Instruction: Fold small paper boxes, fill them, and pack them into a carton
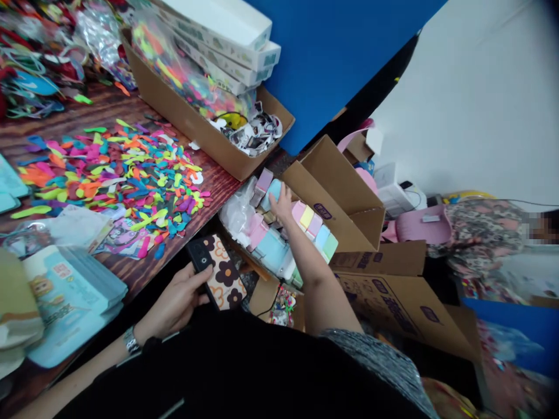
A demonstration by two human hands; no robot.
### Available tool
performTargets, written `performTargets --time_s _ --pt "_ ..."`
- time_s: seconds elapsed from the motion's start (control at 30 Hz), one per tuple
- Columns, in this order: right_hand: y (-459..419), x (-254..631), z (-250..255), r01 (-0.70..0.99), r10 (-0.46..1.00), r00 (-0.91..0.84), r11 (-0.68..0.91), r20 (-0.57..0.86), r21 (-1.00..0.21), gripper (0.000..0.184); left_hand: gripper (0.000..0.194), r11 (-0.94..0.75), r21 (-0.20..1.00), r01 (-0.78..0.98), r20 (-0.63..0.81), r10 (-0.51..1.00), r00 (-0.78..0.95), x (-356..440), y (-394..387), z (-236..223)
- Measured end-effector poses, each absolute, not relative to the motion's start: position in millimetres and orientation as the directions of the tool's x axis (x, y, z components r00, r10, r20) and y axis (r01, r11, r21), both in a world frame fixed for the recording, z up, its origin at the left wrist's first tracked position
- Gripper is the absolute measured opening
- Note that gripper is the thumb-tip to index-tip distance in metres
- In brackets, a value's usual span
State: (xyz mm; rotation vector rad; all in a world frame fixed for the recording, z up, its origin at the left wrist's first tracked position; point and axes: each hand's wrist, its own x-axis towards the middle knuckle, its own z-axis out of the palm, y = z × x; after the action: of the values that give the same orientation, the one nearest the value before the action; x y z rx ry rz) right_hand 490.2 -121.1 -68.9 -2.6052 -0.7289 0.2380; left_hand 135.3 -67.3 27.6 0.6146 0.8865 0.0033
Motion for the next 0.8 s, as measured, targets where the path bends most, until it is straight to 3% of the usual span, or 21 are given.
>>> performTargets --time_s 0.17,0.23,0.37,0.53,0.8 --pt "-186.2 473.2 -37.9 0.705 0.742 0.662 -0.569 0.106 -0.424 0.049 0.039 0.827 0.498 0.261 -0.731 0.238 0.640 139.7 -68.9 32.0" --pt "-219.7 466.2 -29.0 0.666 0.683 0.726 -0.667 0.084 -0.333 0.048 0.038 0.821 0.506 0.265 -0.731 0.245 0.636 140.0 -70.1 32.5" --pt "-279.6 441.6 -35.0 0.373 0.386 0.922 -0.910 -0.039 -0.183 0.067 0.037 0.810 0.509 0.291 -0.728 0.225 0.647 140.0 -72.7 33.0" --pt "-309.4 396.9 -73.2 0.183 0.248 0.940 -0.945 -0.232 -0.269 0.090 0.035 0.811 0.504 0.297 -0.731 0.217 0.648 138.8 -75.2 34.6" --pt "-341.8 399.7 -96.6 -0.005 0.153 0.938 -0.891 -0.311 -0.454 0.091 0.038 0.798 0.520 0.304 -0.720 0.218 0.659 134.7 -74.7 33.0"
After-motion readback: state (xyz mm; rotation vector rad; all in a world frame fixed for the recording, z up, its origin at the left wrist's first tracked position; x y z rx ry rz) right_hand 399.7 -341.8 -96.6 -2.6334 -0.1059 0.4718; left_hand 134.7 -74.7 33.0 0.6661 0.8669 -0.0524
